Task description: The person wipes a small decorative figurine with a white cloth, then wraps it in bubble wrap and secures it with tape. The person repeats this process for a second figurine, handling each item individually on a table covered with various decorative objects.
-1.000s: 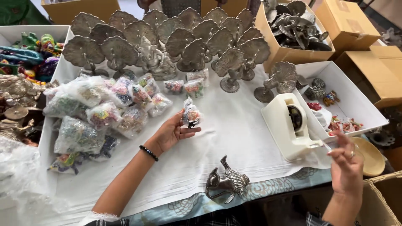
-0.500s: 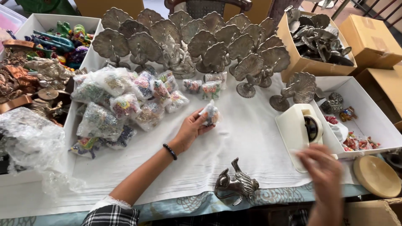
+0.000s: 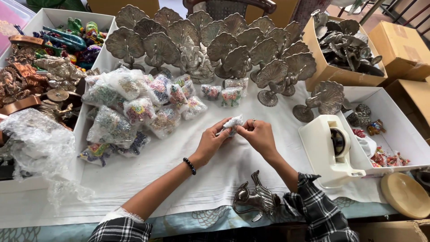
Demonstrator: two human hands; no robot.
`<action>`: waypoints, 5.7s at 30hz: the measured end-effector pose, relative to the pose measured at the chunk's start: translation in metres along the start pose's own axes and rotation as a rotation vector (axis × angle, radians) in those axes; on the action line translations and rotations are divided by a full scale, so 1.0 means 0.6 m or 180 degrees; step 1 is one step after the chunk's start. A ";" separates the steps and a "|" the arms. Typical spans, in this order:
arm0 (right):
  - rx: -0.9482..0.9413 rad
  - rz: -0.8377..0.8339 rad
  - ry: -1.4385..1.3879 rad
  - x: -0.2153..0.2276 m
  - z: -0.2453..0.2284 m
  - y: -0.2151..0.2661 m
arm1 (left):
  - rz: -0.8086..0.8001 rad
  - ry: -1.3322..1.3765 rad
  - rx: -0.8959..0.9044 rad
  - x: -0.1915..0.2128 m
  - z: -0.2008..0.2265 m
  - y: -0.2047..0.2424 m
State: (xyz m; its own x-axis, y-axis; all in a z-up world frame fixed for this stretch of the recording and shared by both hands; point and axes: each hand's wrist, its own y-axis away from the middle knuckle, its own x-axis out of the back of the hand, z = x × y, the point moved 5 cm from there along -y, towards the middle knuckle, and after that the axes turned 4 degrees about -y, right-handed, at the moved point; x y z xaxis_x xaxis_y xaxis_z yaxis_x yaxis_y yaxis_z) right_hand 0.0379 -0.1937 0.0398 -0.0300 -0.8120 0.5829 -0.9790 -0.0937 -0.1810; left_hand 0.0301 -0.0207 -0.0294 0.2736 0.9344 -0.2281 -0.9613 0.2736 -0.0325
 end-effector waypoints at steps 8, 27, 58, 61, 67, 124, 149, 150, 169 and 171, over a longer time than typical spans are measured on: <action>-0.0231 0.0146 0.1446 0.022 -0.029 0.023 | -0.0151 0.0360 0.0107 0.003 -0.008 -0.008; -0.1130 -0.0551 -0.1128 0.013 0.085 0.027 | -0.0859 -0.0689 0.0882 -0.019 0.068 0.023; -0.0667 0.1365 0.0967 0.419 0.233 0.286 | -0.0573 -0.0394 0.0737 -0.015 0.031 -0.023; -0.0558 0.1318 0.0761 0.425 0.243 0.287 | -0.0377 -0.0525 0.0783 -0.018 0.023 -0.027; -0.0337 0.1450 -0.1651 0.432 0.210 0.301 | -0.0401 -0.1230 -0.0222 -0.015 0.040 -0.026; 0.1670 -0.1427 0.2255 0.063 -0.014 -0.046 | -0.1151 -0.2701 -0.2522 -0.088 0.106 0.056; 0.0510 -0.1463 -0.0826 0.039 0.078 0.043 | -0.0673 -0.2511 -0.2386 -0.080 0.082 0.052; 0.0502 -0.1474 -0.0823 0.039 0.078 0.043 | -0.0666 -0.2503 -0.2376 -0.079 0.080 0.053; 0.1138 0.1935 0.0929 0.281 0.024 0.198 | -0.1117 -0.2601 -0.1543 -0.072 0.083 0.037; 0.1021 0.2551 0.1901 0.332 0.017 0.252 | -0.1266 -0.2514 -0.1454 -0.068 0.082 0.037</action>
State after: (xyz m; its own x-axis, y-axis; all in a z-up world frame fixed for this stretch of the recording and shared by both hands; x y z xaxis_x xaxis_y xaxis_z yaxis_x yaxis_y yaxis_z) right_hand -0.1138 -0.3754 0.1201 -0.8259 -0.2959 0.4799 -0.5319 0.1266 -0.8373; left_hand -0.0010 -0.0413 0.0268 0.3618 0.7229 0.5886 -0.6696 0.6408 -0.3755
